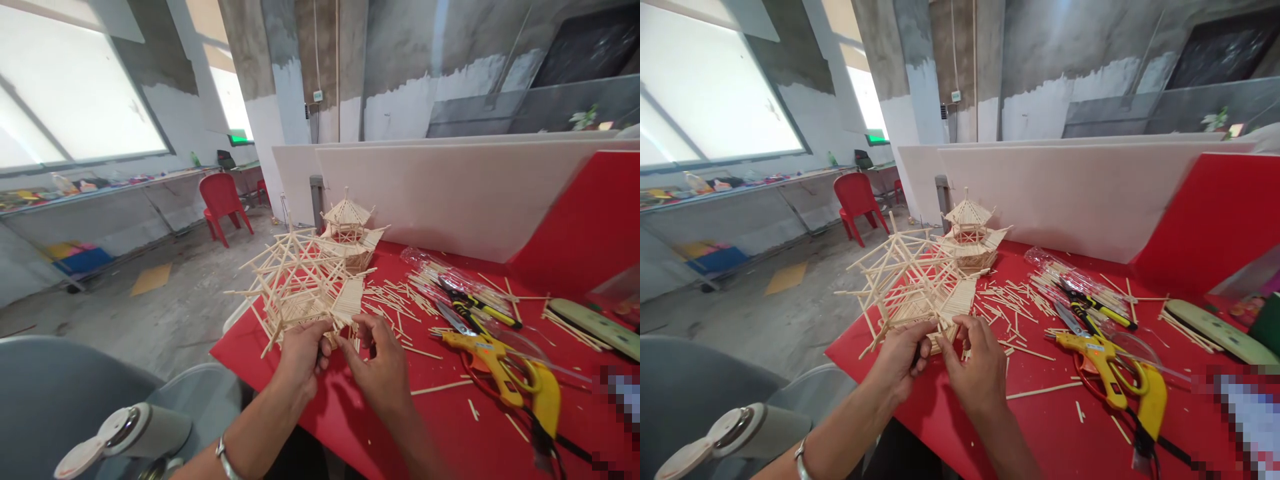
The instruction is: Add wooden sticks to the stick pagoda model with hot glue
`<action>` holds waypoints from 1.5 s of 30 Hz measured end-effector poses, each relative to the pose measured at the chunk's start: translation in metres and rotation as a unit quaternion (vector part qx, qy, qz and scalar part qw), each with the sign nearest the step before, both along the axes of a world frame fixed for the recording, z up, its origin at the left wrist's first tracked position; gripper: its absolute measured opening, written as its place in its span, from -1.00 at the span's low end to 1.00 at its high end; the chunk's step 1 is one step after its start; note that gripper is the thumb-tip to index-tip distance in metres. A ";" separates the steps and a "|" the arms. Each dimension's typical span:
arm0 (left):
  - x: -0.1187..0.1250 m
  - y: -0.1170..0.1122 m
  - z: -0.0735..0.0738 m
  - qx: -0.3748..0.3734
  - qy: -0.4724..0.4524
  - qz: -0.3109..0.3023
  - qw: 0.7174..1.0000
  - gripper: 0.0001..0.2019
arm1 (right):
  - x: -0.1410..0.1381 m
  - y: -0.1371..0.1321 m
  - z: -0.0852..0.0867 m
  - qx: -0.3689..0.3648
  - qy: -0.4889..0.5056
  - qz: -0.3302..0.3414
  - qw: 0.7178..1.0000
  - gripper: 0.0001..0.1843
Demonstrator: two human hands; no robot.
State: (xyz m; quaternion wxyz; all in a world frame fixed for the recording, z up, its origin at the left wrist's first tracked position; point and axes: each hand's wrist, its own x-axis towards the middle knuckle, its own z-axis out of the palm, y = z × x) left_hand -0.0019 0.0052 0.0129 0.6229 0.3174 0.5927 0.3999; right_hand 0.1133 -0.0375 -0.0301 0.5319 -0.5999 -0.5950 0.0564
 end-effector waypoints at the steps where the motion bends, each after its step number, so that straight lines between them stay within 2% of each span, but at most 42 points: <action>1: 0.000 0.000 0.000 0.000 0.000 -0.002 1.000 -0.75 | 0.000 0.000 0.000 0.000 0.003 0.001 1.000 -0.72; 19: 0.000 0.001 -0.004 0.007 -0.006 -0.012 1.000 -0.76 | 0.002 0.005 -0.005 -0.003 0.008 0.011 1.000 -0.70; 39: 0.001 0.002 -0.005 0.012 -0.014 -0.007 1.000 -0.73 | 0.003 0.006 -0.002 0.002 0.010 0.011 1.000 -0.70; 42: -0.002 -0.002 -0.002 0.030 -0.023 0.000 0.999 -0.71 | 0.004 -0.001 0.000 0.013 0.010 0.007 1.000 -0.70; 45: -0.008 -0.016 -0.003 0.063 -0.031 0.016 0.997 -0.69 | 0.014 -0.012 -0.003 0.026 0.040 -0.007 0.999 -0.75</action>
